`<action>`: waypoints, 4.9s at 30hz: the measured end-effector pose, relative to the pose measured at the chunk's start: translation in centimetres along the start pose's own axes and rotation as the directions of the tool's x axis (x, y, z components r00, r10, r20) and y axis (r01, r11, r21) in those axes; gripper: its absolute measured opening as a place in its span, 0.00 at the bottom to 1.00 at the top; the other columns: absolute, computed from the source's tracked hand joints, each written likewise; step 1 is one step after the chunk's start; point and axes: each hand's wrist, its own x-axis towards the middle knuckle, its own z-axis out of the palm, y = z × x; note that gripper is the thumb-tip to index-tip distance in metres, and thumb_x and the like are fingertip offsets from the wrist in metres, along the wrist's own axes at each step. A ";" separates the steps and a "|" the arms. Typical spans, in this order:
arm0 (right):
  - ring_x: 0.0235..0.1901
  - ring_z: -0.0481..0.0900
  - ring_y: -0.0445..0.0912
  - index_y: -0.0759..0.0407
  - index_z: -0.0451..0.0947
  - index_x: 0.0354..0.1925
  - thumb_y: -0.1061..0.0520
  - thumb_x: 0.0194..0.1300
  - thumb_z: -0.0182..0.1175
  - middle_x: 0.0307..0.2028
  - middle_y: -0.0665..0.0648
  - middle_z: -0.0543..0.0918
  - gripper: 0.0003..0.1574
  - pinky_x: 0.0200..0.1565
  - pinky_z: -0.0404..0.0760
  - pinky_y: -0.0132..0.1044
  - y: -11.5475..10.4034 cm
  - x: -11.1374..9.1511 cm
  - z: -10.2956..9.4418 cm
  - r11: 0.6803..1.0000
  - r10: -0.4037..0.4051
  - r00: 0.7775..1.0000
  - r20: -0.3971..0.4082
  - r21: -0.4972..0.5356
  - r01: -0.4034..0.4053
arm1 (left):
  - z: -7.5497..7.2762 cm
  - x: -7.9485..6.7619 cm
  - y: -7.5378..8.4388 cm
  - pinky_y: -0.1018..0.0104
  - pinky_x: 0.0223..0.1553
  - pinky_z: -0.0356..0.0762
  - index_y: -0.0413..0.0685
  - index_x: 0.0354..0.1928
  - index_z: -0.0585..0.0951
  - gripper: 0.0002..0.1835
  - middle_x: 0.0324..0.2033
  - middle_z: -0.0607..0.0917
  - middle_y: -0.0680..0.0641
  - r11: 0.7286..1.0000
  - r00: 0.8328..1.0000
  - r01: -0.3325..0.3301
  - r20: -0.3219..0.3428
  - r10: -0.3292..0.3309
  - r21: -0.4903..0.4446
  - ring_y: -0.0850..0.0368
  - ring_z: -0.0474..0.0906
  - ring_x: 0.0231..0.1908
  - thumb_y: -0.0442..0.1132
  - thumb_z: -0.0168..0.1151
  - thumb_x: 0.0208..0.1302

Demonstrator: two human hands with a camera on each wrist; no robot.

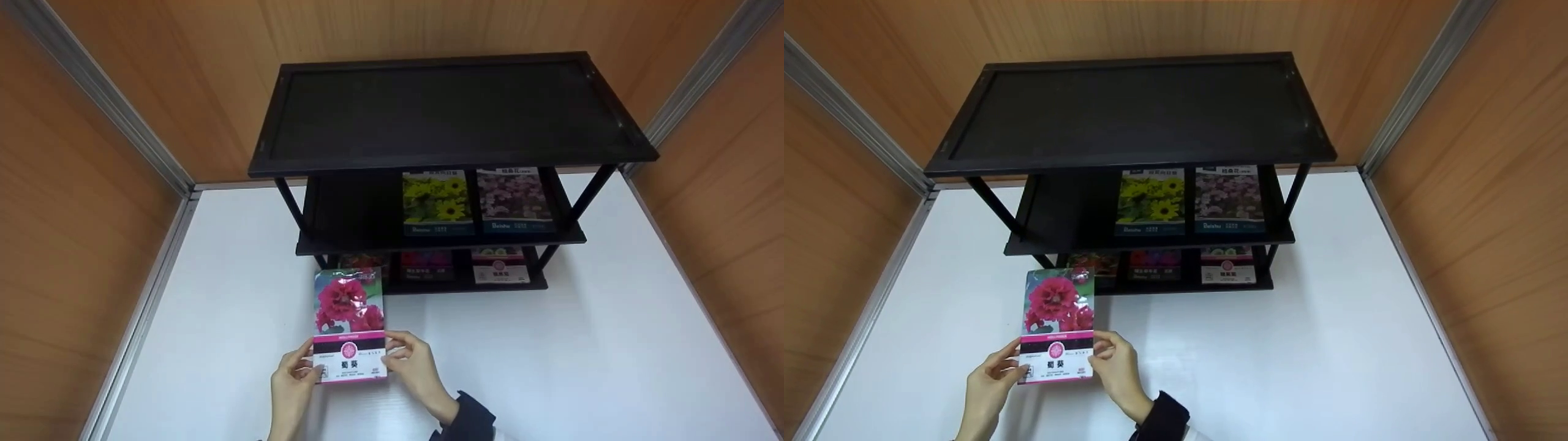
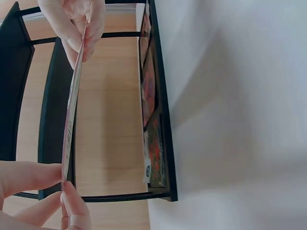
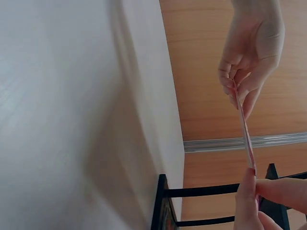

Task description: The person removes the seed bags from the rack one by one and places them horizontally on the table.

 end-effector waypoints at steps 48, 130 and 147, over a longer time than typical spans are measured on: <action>0.22 0.75 0.44 0.76 0.72 0.42 0.77 0.40 0.56 0.26 0.59 0.76 0.24 0.22 0.74 0.28 3.3 1.8 3.6 0.994 -0.004 1.000 -0.001 -0.114 0.004 | -0.4 2.3 -4.4 0.73 0.28 0.73 0.26 0.53 0.68 0.26 0.40 0.72 0.34 0.985 0.993 0.116 0.020 -0.119 0.125 0.49 0.71 0.36 0.21 0.55 0.46; 0.28 0.77 0.46 0.71 0.75 0.41 0.73 0.45 0.57 0.29 0.59 0.78 0.19 0.32 0.75 0.28 4.2 1.7 0.1 0.920 -0.073 0.963 0.258 -0.356 0.165 | 3.8 1.1 -4.7 0.49 0.44 0.68 0.26 0.52 0.69 0.27 0.44 0.69 0.31 0.810 0.950 -0.312 0.139 0.280 0.497 0.38 0.68 0.44 0.28 0.62 0.46; 0.32 0.77 0.44 0.68 0.74 0.45 0.69 0.52 0.56 0.34 0.60 0.78 0.19 0.36 0.76 0.31 2.8 0.1 -6.3 0.854 -0.110 0.954 0.280 -0.464 0.235 | 5.4 0.9 -5.4 0.36 0.38 0.66 0.33 0.51 0.71 0.33 0.47 0.65 0.26 0.616 0.899 -0.435 0.353 0.258 0.657 0.29 0.63 0.47 0.43 0.69 0.43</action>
